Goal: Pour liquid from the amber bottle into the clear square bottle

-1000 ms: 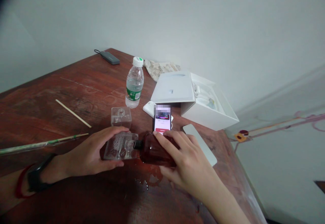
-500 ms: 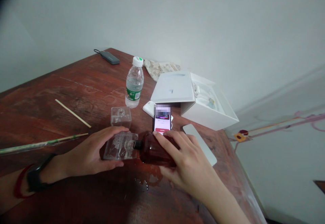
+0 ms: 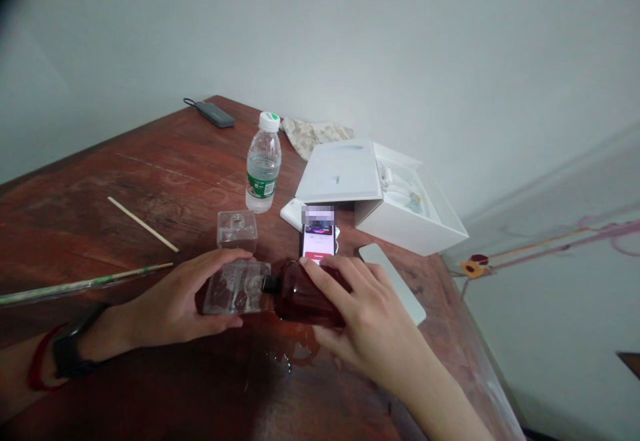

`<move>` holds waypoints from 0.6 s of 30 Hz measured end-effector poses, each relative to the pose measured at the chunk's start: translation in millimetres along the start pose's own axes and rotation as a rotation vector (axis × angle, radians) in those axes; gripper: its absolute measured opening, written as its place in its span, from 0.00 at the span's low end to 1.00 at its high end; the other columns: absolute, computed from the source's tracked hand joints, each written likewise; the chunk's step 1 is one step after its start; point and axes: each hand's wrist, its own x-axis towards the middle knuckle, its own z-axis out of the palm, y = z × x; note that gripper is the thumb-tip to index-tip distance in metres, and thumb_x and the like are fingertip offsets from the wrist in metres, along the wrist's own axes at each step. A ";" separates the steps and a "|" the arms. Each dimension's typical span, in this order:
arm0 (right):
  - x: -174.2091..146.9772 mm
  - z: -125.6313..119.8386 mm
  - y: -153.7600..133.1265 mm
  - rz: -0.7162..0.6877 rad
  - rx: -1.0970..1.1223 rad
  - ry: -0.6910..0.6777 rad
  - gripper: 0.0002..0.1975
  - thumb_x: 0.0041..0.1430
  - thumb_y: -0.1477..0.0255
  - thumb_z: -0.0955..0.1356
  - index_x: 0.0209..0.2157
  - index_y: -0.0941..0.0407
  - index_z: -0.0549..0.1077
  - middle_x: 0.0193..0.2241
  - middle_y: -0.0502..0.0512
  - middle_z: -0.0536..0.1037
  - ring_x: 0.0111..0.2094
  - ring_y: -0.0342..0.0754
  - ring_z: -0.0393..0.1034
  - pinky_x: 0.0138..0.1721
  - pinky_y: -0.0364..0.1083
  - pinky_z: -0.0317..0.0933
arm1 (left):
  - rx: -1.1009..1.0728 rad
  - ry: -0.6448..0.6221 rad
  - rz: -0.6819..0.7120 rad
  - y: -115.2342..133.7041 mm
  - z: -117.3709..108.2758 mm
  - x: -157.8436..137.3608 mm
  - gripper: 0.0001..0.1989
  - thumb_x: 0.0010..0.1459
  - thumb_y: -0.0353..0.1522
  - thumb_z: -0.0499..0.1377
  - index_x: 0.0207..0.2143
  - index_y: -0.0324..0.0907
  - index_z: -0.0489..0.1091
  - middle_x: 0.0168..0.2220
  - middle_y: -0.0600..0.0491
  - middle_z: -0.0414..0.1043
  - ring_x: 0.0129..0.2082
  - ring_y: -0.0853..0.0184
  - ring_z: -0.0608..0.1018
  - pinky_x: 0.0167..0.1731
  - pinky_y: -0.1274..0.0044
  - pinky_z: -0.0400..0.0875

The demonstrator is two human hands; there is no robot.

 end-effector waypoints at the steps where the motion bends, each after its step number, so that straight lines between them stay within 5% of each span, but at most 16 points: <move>1: 0.1 -0.1 -0.1 0.001 -0.002 0.003 0.31 0.66 0.70 0.71 0.68 0.58 0.66 0.55 0.69 0.80 0.50 0.62 0.77 0.46 0.56 0.67 | 0.000 -0.002 0.000 0.2 -0.3 0.1 0.38 0.62 0.45 0.72 0.68 0.47 0.62 0.65 0.43 0.74 0.62 0.51 0.79 0.65 0.60 0.73; 18: 0.6 -0.5 -0.3 0.006 0.016 0.000 0.32 0.64 0.70 0.72 0.68 0.58 0.67 0.55 0.69 0.80 0.50 0.63 0.77 0.46 0.56 0.68 | 0.007 0.012 -0.004 -0.4 0.1 -1.1 0.39 0.61 0.46 0.72 0.69 0.47 0.62 0.65 0.43 0.75 0.62 0.49 0.80 0.64 0.59 0.74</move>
